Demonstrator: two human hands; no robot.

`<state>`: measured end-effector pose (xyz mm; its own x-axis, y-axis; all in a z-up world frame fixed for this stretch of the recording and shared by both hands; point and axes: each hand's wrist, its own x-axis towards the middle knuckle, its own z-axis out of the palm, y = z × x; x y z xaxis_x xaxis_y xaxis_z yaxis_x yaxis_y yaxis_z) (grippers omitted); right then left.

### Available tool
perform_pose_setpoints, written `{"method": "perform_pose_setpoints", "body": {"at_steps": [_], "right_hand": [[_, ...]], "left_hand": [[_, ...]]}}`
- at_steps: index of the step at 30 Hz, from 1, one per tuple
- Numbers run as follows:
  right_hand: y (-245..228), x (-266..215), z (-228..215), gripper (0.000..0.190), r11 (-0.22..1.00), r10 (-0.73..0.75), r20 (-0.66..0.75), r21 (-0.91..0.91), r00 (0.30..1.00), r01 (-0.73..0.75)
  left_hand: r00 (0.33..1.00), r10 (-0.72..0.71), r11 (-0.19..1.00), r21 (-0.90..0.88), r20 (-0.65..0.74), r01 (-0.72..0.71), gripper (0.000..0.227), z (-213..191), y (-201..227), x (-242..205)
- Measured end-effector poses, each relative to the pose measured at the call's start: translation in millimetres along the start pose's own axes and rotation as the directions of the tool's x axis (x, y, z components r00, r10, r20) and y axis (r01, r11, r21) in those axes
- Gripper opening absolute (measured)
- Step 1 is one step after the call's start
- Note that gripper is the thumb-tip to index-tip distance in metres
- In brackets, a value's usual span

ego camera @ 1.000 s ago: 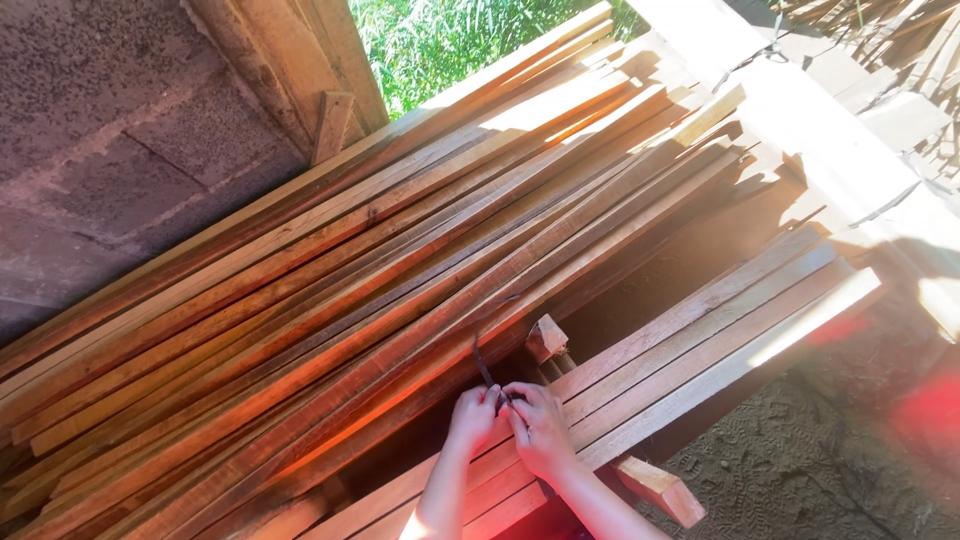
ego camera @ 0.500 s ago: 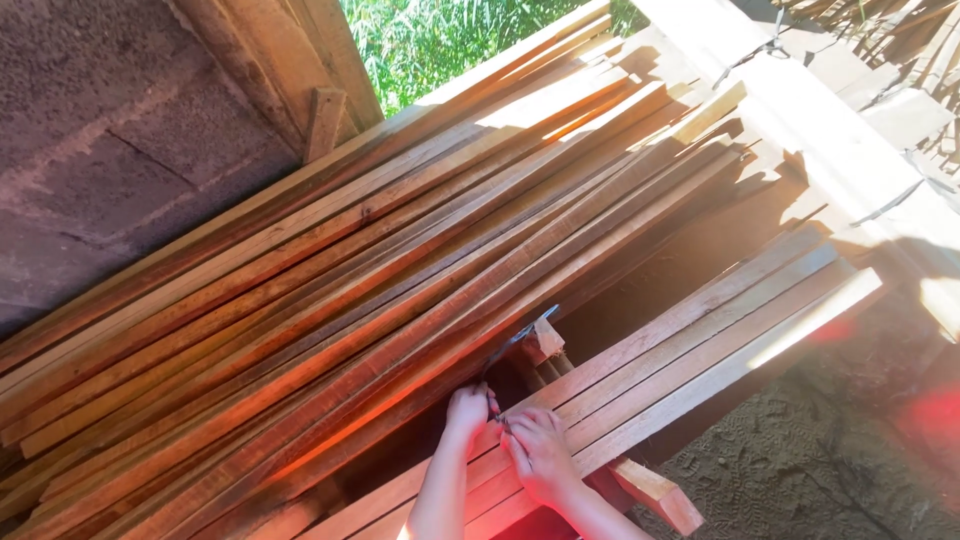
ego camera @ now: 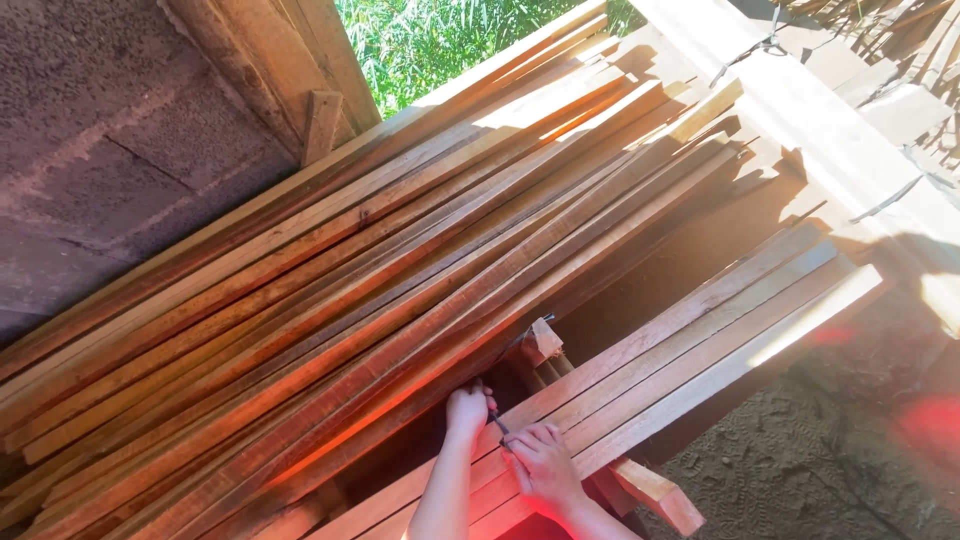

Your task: Selecting wood slats from a stack and bundling them together using a plastic strip and pliers.

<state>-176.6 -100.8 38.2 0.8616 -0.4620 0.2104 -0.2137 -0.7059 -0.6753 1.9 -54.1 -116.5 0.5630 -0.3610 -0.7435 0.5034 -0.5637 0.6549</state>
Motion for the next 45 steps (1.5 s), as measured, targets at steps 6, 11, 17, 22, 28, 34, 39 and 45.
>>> {"method": "perform_pose_setpoints", "body": {"at_steps": [6, 11, 17, 22, 28, 34, 39, 45], "right_hand": [[-12, 10, -7, 0.014, 0.999, 0.016, 0.010, -0.043, 1.000, -0.015], [-15, 9, -8, 0.017, 1.000, -0.003, -0.010, -0.031, 1.000, 0.002], [-17, 9, -8, 0.014, 0.996, 0.017, 0.008, -0.088, 1.000, -0.016], [-17, 10, -8, 0.015, 0.997, 0.073, 0.046, -0.024, 0.996, -0.072], [-8, 31, 9, 0.027, 0.960, 0.063, 0.027, -0.273, 0.998, -0.053], [-20, 51, -5, 0.026, 0.907, 0.286, 0.261, -0.385, 0.922, -0.172], [-23, 49, -12, 0.024, 0.914, 0.255, 0.254, -0.379, 0.933, -0.146], [-20, 45, -13, 0.025, 0.930, 0.226, 0.222, -0.339, 0.948, -0.142]], "left_hand": [[0.947, 0.158, 0.912, 0.327, 0.280, -0.249, 0.040, -30, 11, -35], [0.899, 0.343, 0.827, 0.367, 0.273, -0.427, 0.034, -31, 52, -91], [0.882, 0.402, 0.827, 0.316, 0.245, -0.465, 0.035, -24, 34, -63], [0.921, 0.241, 0.935, 0.180, 0.308, -0.304, 0.042, -9, 20, -28], [0.965, -0.049, 0.998, 0.045, 0.258, 0.039, 0.039, -8, 37, -33], [0.955, -0.070, 0.997, -0.021, 0.289, 0.079, 0.037, -13, 22, -18], [0.942, -0.100, 0.994, -0.019, 0.320, 0.111, 0.037, -15, 16, -15], [0.921, -0.169, 0.981, -0.028, 0.351, 0.190, 0.037, -19, 16, -13]]}}
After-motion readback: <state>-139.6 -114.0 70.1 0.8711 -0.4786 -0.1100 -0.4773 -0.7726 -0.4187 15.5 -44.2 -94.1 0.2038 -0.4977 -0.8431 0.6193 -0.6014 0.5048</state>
